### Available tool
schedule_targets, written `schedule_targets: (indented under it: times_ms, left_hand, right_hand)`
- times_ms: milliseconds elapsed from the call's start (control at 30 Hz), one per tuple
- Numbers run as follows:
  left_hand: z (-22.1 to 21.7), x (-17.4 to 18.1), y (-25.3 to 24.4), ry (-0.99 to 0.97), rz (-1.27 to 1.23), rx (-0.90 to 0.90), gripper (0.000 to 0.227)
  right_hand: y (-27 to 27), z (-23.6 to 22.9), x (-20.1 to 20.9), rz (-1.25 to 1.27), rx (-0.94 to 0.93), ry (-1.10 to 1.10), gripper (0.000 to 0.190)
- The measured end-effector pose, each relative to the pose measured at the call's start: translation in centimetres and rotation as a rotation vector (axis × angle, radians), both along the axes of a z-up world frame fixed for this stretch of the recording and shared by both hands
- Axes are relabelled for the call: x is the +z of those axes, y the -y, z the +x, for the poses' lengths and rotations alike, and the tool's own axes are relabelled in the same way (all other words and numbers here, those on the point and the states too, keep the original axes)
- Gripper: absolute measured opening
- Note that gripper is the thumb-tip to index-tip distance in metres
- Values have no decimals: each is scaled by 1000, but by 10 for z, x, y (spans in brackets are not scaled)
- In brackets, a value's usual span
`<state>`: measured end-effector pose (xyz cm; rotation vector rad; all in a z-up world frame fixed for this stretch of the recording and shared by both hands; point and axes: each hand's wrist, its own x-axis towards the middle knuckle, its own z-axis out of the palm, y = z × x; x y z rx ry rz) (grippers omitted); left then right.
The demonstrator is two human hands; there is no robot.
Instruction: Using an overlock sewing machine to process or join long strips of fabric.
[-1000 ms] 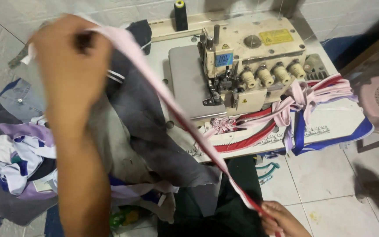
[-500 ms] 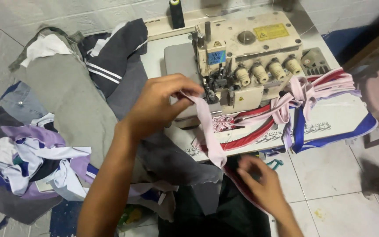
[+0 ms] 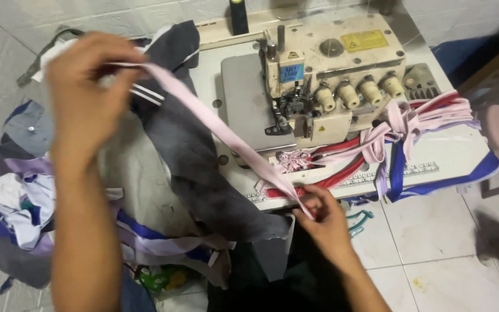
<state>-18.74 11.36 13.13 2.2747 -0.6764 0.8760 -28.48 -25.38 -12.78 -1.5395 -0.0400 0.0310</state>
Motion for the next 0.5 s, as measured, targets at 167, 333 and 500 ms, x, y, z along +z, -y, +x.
schedule_targets:
  times_ms: [167,333,500]
  left_hand:
    - [-15,-54,-75,-57,-69,191,15]
    - [-68,-101,-97,-310,-289,260,27]
    - [-106,-97,-51,-613,-170,364,26]
  right_hand:
    - [43,1,14,-17,-45,8,28]
    - [76,12,21,-69,-99,-10,11]
    - [89,29,49,138,88,135,14]
